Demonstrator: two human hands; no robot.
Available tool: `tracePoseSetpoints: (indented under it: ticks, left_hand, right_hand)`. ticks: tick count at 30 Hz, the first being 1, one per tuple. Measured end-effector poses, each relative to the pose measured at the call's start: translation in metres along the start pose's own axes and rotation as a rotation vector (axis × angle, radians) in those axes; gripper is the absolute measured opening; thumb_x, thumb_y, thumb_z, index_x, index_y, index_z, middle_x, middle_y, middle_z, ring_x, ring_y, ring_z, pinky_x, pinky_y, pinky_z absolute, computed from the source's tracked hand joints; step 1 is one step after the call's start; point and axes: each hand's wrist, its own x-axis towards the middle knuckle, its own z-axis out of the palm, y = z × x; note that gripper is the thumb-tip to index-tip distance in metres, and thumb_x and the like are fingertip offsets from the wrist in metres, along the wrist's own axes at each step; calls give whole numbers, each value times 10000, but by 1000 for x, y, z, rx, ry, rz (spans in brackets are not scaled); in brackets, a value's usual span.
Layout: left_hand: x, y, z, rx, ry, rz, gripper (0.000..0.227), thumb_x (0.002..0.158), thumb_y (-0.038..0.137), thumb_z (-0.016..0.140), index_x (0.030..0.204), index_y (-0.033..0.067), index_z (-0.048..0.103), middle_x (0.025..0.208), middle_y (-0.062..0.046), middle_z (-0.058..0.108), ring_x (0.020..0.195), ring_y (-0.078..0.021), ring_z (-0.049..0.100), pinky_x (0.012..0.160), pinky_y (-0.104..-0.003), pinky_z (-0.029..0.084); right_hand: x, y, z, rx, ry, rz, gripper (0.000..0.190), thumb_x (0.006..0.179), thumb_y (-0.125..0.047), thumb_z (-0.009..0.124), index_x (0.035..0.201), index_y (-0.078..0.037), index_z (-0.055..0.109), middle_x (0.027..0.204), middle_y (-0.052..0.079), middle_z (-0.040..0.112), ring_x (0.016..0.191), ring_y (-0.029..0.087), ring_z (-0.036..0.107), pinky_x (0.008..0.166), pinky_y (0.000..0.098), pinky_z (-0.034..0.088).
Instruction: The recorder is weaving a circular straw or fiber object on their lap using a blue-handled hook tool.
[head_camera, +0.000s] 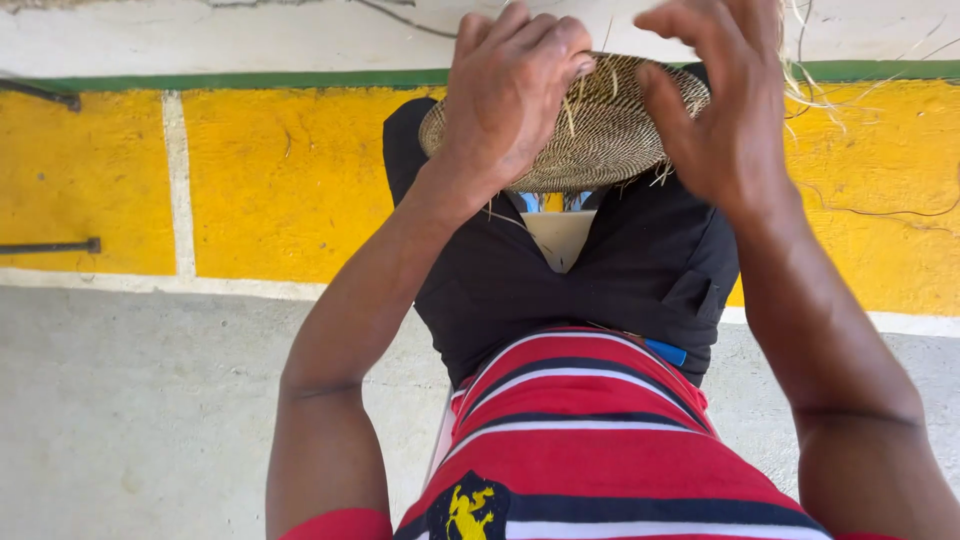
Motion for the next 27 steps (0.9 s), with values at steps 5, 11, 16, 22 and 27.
tracePoseSetpoints:
  ticks: [5, 11, 16, 22, 27]
  left_hand:
    - [4, -3, -8, -63, 82, 27, 95, 1054, 294, 669, 1045, 199, 668, 886, 75, 696, 866, -141, 573, 853, -385, 346]
    - [20, -26, 17, -185, 7, -64, 213, 1061, 358, 576, 1011, 183, 686, 711, 71, 608, 719, -118, 558, 810, -375, 356]
    - [32, -49, 38, -287, -43, -89, 275, 1061, 397, 582, 951, 161, 673, 715, 65, 601, 580, -103, 523, 635, -319, 404]
    - [26, -46, 38, -342, 16, -100, 294, 1038, 413, 582, 961, 150, 690, 717, 57, 612, 570, -84, 528, 580, -310, 413]
    - [13, -33, 40, -240, 64, -72, 286, 1037, 448, 541, 962, 218, 693, 764, 98, 683, 719, -93, 583, 788, -371, 415]
  right_hand:
    - [-88, -21, -17, -46, -482, 143, 136, 890, -109, 713, 1021, -78, 696, 964, 111, 676, 880, 322, 678, 773, 435, 559]
    - [-184, -32, 6, -91, -1134, 546, 330, 912, -274, 604, 1221, -197, 693, 1109, 36, 684, 1002, 277, 704, 876, 439, 562]
    - [-209, -43, 6, -163, -1048, 549, 368, 940, -270, 532, 1272, -180, 663, 1151, 38, 659, 1104, 254, 679, 927, 421, 564]
    - [-225, -31, -1, -111, -1227, 784, 396, 1026, -392, 449, 1363, -206, 538, 1249, 17, 618, 1058, 238, 713, 909, 407, 581]
    - [-214, -12, -14, 381, -877, 991, 449, 959, -254, 602, 1395, -192, 513, 898, 146, 696, 757, 175, 668, 671, 349, 579]
